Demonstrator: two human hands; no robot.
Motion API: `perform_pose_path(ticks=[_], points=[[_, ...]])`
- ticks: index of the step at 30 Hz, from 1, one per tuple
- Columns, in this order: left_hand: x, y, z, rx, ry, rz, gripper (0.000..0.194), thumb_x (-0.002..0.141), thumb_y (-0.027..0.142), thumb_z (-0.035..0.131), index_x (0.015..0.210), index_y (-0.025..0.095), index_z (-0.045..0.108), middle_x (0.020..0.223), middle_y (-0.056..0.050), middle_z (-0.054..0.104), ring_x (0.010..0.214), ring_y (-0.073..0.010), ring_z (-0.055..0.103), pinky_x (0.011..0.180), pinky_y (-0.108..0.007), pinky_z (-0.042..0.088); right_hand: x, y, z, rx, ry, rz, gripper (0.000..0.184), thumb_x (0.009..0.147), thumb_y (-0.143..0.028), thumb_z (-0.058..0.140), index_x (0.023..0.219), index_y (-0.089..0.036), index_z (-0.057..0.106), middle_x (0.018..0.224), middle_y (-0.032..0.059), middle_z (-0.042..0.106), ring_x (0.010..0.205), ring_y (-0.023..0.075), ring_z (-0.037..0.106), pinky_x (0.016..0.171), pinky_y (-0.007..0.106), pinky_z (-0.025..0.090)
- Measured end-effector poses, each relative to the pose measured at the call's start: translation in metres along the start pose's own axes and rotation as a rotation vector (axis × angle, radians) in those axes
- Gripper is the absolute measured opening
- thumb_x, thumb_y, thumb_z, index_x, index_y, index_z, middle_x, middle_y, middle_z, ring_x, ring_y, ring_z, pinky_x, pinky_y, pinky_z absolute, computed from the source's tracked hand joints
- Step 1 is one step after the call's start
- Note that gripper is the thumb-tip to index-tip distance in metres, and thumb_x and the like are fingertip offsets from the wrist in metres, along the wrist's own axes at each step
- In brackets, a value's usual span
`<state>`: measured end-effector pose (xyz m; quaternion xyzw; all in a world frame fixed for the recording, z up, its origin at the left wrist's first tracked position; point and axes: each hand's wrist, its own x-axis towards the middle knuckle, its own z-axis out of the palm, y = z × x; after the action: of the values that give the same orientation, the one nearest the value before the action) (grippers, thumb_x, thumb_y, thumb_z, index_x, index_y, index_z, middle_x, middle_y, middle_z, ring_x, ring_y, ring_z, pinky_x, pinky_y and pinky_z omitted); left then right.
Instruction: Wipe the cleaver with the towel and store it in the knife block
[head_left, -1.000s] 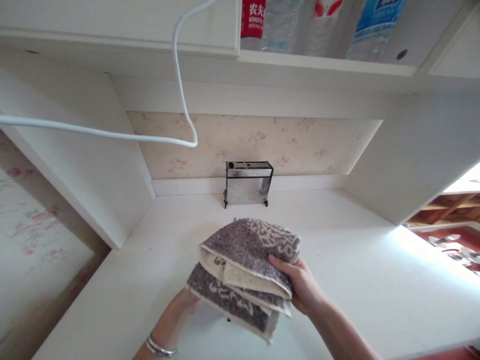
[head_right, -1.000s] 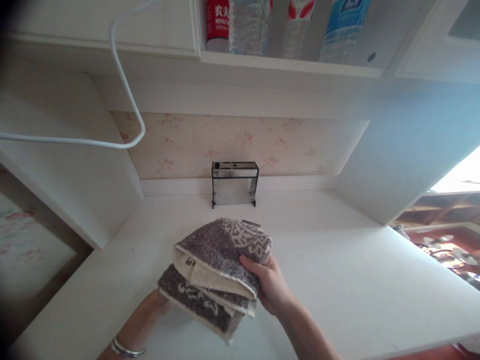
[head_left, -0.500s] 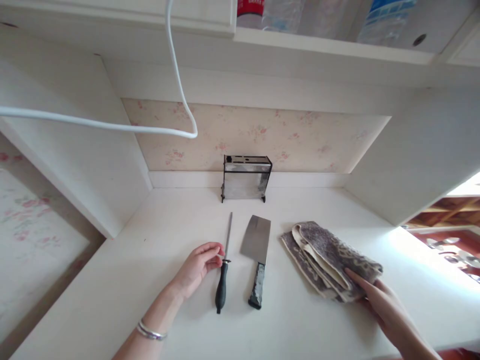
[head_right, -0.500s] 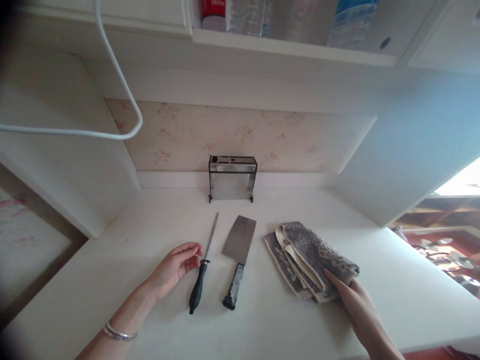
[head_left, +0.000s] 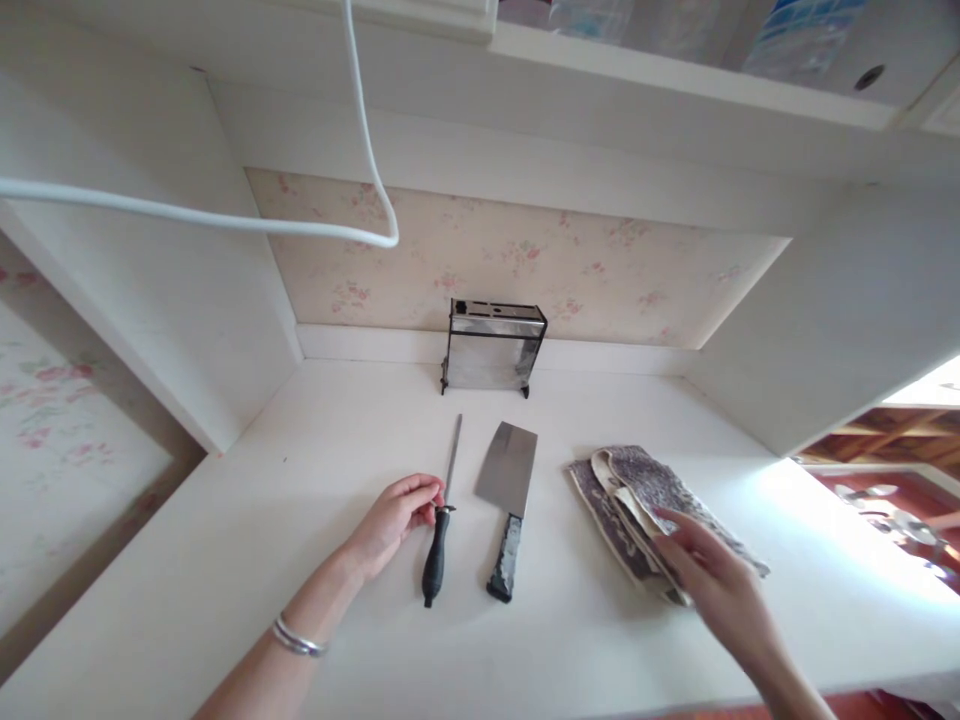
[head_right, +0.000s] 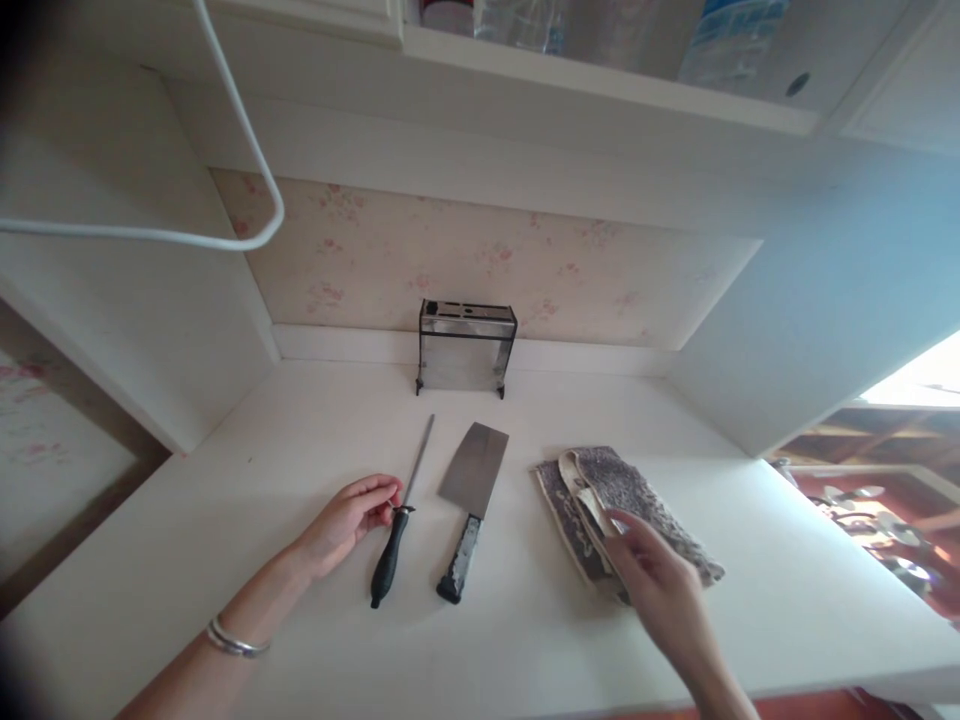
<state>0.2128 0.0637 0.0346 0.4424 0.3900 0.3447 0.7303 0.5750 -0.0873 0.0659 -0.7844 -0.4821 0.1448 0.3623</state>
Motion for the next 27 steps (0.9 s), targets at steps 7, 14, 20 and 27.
perform_pose_path(ticks=[7, 14, 20, 27], points=[[-0.002, 0.001, 0.0, 0.068, 0.0, 0.009, 0.017, 0.082, 0.03, 0.058, 0.087, 0.015, 0.064, 0.082, -0.003, 0.06, 0.066, -0.0102, 0.051, 0.069, -0.024, 0.042, 0.006, -0.087, 0.07, -0.457, -0.747, -0.554, 0.062, 0.075, -0.013, 0.044, 0.134, -0.033, 0.046, 0.062, -0.0026, 0.06, 0.061, 0.0166, 0.059, 0.057, 0.024, 0.034], [0.013, 0.005, -0.004, 0.145, 0.025, 0.066, 0.021, 0.082, 0.035, 0.056, 0.089, 0.016, 0.062, 0.083, -0.003, 0.06, 0.064, -0.0103, 0.052, 0.065, -0.024, 0.044, 0.014, -0.092, 0.089, -0.604, -0.754, -0.68, 0.047, 0.082, -0.019, 0.042, 0.126, -0.033, 0.051, 0.065, 0.0026, 0.064, 0.061, 0.0206, 0.064, 0.052, 0.026, 0.025], [0.084, 0.028, -0.015, 0.774, 0.204, 0.286, 0.032, 0.086, 0.037, 0.045, 0.105, 0.015, 0.059, 0.094, -0.008, 0.066, 0.071, -0.0156, 0.062, 0.065, -0.026, 0.048, 0.01, -0.095, 0.095, -0.637, -0.749, -0.721, 0.035, 0.082, -0.017, 0.04, 0.111, -0.029, 0.055, 0.067, 0.0032, 0.065, 0.059, 0.0223, 0.063, 0.05, 0.027, 0.021], [0.177, 0.069, -0.029, 1.067, 0.365, 0.383, 0.047, 0.078, 0.023, 0.055, 0.122, 0.009, 0.051, 0.13, -0.02, 0.052, 0.111, -0.0271, 0.055, 0.095, -0.034, 0.038, 0.008, -0.098, 0.077, -0.608, -0.734, -0.661, 0.036, 0.076, -0.01, 0.041, 0.104, -0.029, 0.052, 0.07, -0.0001, 0.066, 0.061, 0.0201, 0.064, 0.051, 0.027, 0.023]])
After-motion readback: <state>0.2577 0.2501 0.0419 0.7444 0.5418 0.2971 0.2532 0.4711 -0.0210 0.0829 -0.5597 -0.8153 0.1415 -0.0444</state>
